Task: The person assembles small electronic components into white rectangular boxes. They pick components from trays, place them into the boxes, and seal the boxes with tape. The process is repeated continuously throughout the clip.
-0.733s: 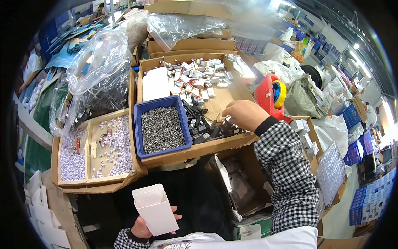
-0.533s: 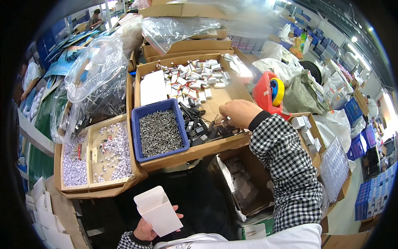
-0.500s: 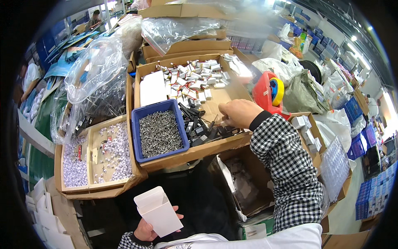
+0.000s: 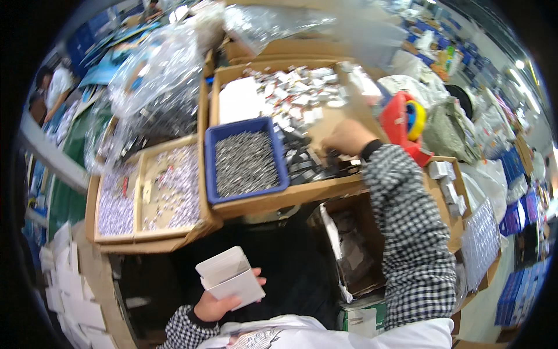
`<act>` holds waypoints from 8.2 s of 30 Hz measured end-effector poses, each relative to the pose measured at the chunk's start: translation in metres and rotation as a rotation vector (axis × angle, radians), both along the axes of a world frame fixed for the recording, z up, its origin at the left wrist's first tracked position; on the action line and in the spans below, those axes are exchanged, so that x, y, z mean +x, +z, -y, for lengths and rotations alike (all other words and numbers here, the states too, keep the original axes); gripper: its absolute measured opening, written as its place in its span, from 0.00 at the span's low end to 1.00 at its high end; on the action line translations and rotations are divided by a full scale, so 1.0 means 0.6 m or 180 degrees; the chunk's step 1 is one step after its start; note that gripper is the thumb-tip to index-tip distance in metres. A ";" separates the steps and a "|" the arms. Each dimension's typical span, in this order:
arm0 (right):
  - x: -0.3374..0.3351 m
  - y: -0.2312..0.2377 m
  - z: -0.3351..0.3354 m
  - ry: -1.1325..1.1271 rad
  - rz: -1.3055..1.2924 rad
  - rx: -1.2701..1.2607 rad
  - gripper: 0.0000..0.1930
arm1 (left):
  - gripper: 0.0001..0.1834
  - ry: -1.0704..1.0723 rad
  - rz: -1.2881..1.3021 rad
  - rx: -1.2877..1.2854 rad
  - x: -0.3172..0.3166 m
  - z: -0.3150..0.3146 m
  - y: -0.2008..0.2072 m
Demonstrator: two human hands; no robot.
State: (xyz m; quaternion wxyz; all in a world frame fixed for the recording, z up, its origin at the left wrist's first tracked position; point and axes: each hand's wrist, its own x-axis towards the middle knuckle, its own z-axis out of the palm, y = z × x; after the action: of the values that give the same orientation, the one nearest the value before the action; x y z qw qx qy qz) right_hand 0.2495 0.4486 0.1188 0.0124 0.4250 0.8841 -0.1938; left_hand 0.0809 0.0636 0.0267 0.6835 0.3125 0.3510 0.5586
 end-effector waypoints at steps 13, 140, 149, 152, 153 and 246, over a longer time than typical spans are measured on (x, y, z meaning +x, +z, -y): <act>-0.066 0.055 0.360 0.1807 -0.2238 -0.0631 0.06 | 0.32 0.0378 -0.0932 -0.0103 0.008 0.022 -0.008; -0.264 0.095 0.414 0.3896 -0.0367 0.0073 0.11 | 0.27 0.1909 -0.1209 0.0385 -0.051 0.055 -0.012; -0.162 0.074 0.383 0.3030 -0.1028 -0.0123 0.15 | 0.28 0.1486 -0.1045 0.0431 -0.001 0.044 -0.030; -0.137 0.079 0.330 0.1541 -0.1988 0.0180 0.06 | 0.33 0.1642 -0.0962 0.0973 0.020 0.033 -0.058; -0.159 0.087 0.305 0.1301 -0.1822 0.0559 0.06 | 0.34 0.1696 -0.0893 0.0909 0.020 0.025 -0.062; 0.027 -0.129 0.532 -0.0189 -0.1962 -0.1737 0.17 | 0.34 0.1194 -0.2901 0.0547 0.034 0.118 -0.047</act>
State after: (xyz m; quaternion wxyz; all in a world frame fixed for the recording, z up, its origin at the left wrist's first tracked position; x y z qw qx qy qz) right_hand 0.2658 0.1294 0.0412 -0.1463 0.3536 0.7499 -0.5397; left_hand 0.1015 -0.0071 -0.0015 0.3202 0.5114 0.6167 0.5055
